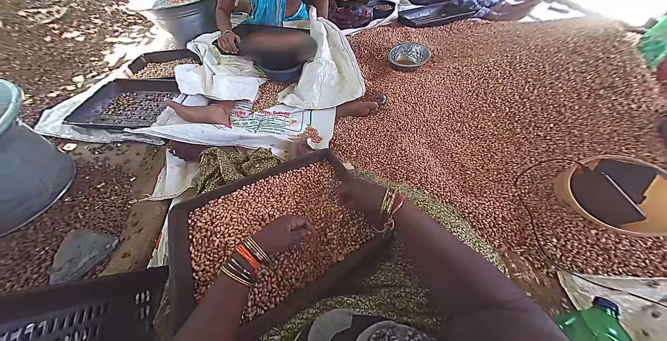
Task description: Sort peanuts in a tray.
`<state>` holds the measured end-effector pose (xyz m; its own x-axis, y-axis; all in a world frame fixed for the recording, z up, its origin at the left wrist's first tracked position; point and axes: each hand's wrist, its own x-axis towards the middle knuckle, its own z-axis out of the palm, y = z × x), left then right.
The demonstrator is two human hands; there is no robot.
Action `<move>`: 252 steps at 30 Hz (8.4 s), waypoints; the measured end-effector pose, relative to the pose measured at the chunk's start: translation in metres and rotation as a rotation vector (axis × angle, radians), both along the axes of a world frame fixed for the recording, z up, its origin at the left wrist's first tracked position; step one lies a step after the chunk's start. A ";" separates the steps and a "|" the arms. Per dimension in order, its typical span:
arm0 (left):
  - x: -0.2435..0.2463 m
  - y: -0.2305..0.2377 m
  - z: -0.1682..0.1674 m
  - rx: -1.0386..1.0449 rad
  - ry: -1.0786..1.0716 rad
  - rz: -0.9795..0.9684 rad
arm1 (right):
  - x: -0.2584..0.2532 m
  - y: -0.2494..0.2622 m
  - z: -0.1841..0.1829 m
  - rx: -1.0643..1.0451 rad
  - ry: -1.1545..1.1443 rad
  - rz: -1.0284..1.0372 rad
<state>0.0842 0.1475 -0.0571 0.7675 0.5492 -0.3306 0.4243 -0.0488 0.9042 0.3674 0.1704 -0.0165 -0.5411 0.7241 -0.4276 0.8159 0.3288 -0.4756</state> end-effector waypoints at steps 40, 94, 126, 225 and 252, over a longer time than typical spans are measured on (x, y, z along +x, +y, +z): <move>0.084 -0.010 0.009 0.458 0.940 0.108 | -0.031 -0.018 -0.016 -0.024 -0.283 -0.120; 0.085 -0.014 0.005 0.444 0.908 0.052 | -0.033 -0.024 -0.024 -0.004 -0.314 0.107; 0.056 -0.010 0.027 0.548 0.904 0.393 | -0.025 -0.006 -0.051 0.057 -0.134 0.237; 0.058 -0.017 0.006 -0.382 -0.111 0.791 | -0.024 -0.024 -0.005 -0.007 -0.464 0.099; 0.055 -0.011 0.003 -0.577 -0.194 0.947 | -0.036 -0.009 -0.012 0.031 -0.428 -0.072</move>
<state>0.1390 0.1367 -0.0540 0.1886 0.7412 -0.6442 -0.0815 0.6656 0.7419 0.3312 0.1618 -0.0281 -0.2671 0.7698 -0.5797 0.9588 0.2724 -0.0801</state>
